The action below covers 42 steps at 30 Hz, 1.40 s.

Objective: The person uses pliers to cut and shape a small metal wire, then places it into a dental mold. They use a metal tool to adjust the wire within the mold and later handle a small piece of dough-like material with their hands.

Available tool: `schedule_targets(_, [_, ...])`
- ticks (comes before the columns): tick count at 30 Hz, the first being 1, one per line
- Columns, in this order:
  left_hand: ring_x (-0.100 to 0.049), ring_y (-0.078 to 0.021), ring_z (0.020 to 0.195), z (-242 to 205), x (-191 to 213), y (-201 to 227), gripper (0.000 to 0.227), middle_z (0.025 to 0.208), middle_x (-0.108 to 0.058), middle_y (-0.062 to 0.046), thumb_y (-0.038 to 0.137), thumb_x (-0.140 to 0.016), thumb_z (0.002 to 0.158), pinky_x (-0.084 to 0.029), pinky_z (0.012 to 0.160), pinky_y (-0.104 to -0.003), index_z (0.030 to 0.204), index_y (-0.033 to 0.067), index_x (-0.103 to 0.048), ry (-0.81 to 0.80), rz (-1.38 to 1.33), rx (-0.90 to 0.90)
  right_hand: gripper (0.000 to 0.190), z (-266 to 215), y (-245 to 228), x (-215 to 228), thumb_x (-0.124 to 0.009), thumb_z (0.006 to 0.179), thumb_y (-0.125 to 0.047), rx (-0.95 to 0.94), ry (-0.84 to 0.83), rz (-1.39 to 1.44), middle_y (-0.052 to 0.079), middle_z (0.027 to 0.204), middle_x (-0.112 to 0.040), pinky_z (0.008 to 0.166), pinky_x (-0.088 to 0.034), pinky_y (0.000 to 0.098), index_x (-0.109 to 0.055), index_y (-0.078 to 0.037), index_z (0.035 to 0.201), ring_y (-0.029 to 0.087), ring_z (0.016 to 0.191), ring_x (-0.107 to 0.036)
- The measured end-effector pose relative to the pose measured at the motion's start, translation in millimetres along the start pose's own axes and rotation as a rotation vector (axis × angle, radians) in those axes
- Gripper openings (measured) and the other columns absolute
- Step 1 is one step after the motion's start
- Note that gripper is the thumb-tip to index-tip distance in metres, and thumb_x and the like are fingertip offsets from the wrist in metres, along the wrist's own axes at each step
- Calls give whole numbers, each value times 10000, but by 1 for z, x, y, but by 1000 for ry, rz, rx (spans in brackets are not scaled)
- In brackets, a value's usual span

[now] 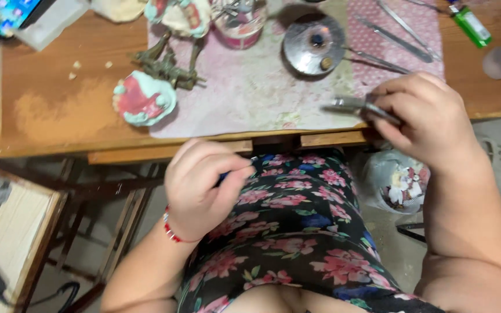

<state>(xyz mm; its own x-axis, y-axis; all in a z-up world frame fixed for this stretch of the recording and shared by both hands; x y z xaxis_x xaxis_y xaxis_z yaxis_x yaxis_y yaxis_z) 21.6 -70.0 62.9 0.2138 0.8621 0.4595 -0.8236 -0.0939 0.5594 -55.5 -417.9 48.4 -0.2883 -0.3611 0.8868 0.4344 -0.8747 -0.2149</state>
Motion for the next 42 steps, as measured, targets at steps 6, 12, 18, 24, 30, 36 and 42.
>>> schedule_targets(6, [-593, -281, 750, -9, 13, -8, 192, 833, -631, -115, 161, -601, 1013, -466, 734, -393, 883, 22, -626, 18, 14, 128, 303, -21, 46, -8, -854, 977, -276, -59, 35, -69, 162, 1105, -709, 915, -539, 458, -698, -19, 941, 343, 1024, -676])
schedule_targets(12, [-596, -274, 805, -26, 36, -18, 277, 837, -623, -121, 236, -568, 1019, -490, 788, -387, 856, 18, -619, 120, 93, 211, 293, -16, 51, -7, -907, 981, -297, -77, 101, -160, 129, 1084, -656, 941, -442, 472, -738, -63, 930, 341, 1020, -589])
schedule_targets(18, [-492, -267, 1281, -37, 51, -55, 266, 1375, -481, -170, 313, -582, 1101, -436, 1128, -402, 1028, 61, -546, 597, 84, 252, 203, 8, 62, -11, -879, 1055, -89, -277, 68, -181, 88, 1042, -741, 897, -505, 429, -685, -29, 1051, 315, 959, -647])
schedule_targets(24, [-376, -442, 1662, -43, 38, -78, 176, 1778, -223, -149, 242, -649, 1057, -531, 1200, -375, 1014, 106, -546, 664, -644, 494, 196, 32, 54, -3, -675, 1014, 101, -137, -26, -196, 37, 942, -692, 836, -498, 410, -691, -89, 970, 314, 890, -612])
schedule_targets(30, [-418, -394, 1630, -50, 25, -75, 128, 1755, -274, -125, 188, -696, 1025, -569, 1028, -246, 1004, 108, -598, 660, -677, 470, 484, 39, 47, -2, -581, 992, 245, -105, 88, -188, 84, 1054, -679, 867, -466, 425, -846, -82, 1231, 330, 987, -560])
schedule_targets(36, [-427, -416, 1582, -53, 20, -73, 144, 1763, -205, -123, 227, -702, 1019, -502, 1183, -428, 987, 131, -599, 610, -712, 488, 594, 23, 48, 1, -480, 851, 198, -218, 84, -99, 148, 1127, -677, 993, -456, 482, -814, -39, 1283, 367, 1072, -588])
schedule_targets(42, [-424, -427, 1627, -48, 30, -78, 110, 1714, -318, -94, 187, -660, 1053, -535, 1254, -431, 1003, 107, -604, 608, -664, 457, 384, 50, 4, -31, -700, 924, 157, -366, 321, 815, 270, 1305, -646, 1297, -526, 500, -489, 45, 1225, 339, 1314, -657])
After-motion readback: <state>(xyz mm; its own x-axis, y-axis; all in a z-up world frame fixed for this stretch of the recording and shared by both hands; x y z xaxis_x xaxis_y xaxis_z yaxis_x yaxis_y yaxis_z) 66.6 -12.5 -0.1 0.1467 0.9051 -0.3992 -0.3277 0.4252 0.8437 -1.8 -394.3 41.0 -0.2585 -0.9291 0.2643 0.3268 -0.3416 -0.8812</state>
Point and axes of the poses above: each hand's wrist, its own z-axis towards the middle knuckle, its own x-axis out of the back of the hand, y = z × x, the point moved 2 cm from there along z, towards the middle knuckle
